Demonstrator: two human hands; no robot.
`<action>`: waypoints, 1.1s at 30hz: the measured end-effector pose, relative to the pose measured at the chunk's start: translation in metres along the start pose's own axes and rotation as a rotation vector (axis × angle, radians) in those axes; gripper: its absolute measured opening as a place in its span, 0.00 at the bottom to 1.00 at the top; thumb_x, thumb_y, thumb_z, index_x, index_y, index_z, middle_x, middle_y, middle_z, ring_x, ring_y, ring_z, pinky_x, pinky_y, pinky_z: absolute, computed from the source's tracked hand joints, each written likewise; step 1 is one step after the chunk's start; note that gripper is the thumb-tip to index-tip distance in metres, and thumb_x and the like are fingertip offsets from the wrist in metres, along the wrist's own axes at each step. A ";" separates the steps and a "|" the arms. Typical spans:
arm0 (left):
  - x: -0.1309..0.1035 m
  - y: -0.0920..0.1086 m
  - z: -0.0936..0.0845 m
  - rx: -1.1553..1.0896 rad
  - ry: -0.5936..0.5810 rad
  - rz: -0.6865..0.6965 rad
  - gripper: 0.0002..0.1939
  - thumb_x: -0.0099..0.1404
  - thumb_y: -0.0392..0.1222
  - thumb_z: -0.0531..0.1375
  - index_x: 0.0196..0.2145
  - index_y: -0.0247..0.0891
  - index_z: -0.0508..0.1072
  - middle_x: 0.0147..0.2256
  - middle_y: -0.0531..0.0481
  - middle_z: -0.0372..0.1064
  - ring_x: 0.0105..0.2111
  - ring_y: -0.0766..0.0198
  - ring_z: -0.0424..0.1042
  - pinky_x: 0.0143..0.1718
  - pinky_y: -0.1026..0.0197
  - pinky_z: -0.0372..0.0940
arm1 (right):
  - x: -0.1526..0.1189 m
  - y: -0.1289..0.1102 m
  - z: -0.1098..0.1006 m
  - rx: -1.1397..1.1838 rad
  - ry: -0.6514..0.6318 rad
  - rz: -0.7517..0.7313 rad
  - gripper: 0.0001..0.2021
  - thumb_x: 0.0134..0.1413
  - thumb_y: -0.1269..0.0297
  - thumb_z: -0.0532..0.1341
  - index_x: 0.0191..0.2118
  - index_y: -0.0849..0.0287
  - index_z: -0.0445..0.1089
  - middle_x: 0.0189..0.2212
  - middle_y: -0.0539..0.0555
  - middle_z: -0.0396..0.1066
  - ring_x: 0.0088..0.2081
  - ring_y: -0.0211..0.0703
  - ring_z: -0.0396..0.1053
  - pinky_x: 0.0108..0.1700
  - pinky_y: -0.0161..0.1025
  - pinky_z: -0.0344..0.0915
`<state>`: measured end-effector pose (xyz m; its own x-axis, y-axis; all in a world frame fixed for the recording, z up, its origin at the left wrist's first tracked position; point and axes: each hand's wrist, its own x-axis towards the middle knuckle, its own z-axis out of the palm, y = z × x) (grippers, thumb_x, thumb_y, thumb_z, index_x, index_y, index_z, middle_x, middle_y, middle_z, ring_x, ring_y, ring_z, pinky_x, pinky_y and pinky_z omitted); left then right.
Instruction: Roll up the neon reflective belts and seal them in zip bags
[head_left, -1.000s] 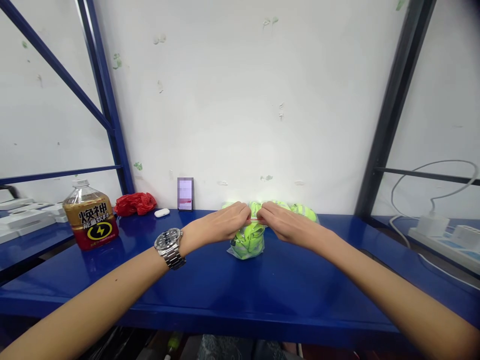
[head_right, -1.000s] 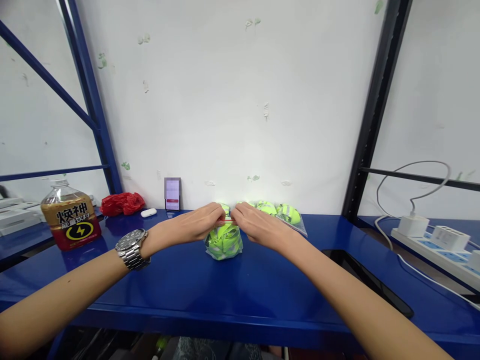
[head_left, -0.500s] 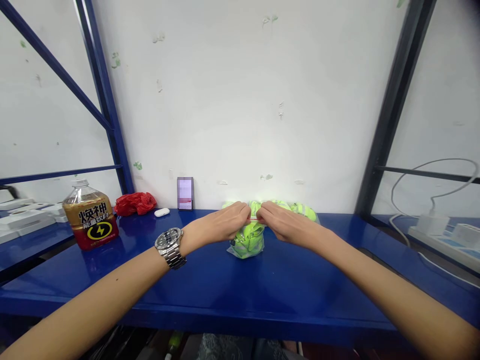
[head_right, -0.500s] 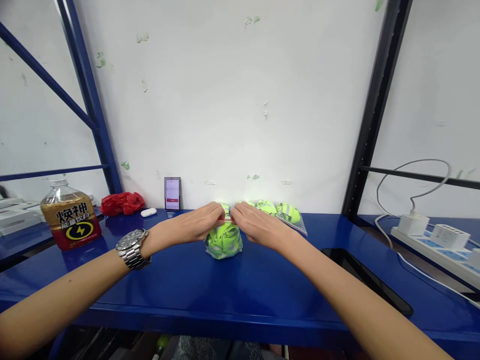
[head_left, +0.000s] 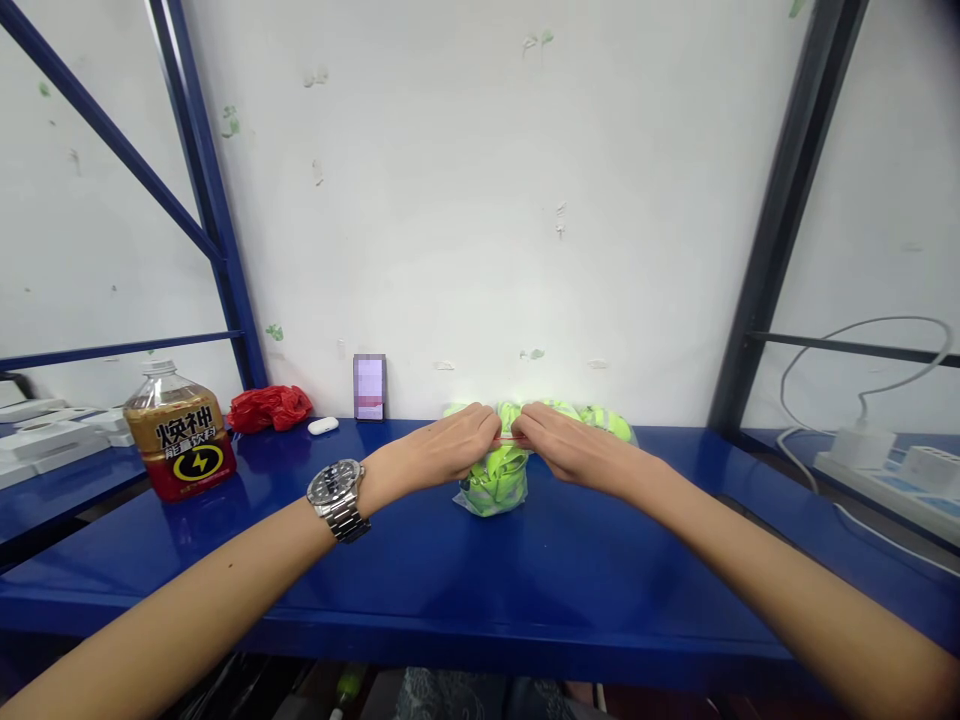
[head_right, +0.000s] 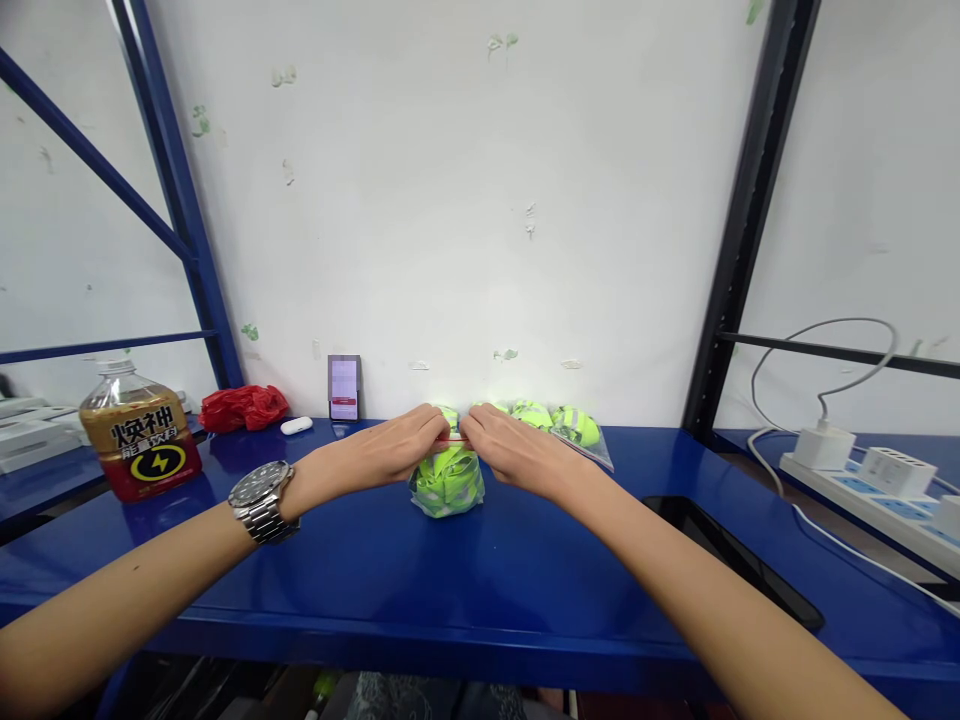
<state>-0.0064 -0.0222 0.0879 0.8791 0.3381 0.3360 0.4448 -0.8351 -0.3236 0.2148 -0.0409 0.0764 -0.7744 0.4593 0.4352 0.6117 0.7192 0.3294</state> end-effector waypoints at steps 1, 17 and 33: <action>0.000 0.000 0.000 0.013 0.005 0.001 0.10 0.73 0.36 0.42 0.36 0.33 0.61 0.35 0.44 0.61 0.34 0.62 0.60 0.35 0.61 0.58 | 0.000 0.000 0.000 0.004 0.002 0.000 0.11 0.53 0.84 0.48 0.34 0.60 0.56 0.32 0.55 0.59 0.30 0.40 0.54 0.31 0.36 0.52; -0.001 0.001 0.002 0.208 0.002 0.050 0.11 0.71 0.32 0.43 0.35 0.33 0.62 0.34 0.44 0.61 0.33 0.61 0.58 0.35 0.59 0.55 | 0.001 0.000 0.001 -0.015 0.032 -0.019 0.09 0.56 0.81 0.48 0.34 0.60 0.59 0.31 0.55 0.61 0.30 0.41 0.56 0.32 0.38 0.52; 0.000 0.000 0.001 0.045 0.012 0.009 0.11 0.72 0.34 0.41 0.35 0.34 0.60 0.34 0.44 0.61 0.33 0.62 0.58 0.35 0.59 0.56 | 0.003 -0.002 -0.003 0.011 0.033 -0.020 0.09 0.57 0.80 0.47 0.33 0.59 0.58 0.31 0.55 0.61 0.30 0.41 0.55 0.31 0.38 0.52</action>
<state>-0.0064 -0.0221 0.0865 0.8808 0.3254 0.3439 0.4447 -0.8177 -0.3655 0.2118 -0.0421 0.0795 -0.7804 0.4275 0.4563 0.5945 0.7335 0.3294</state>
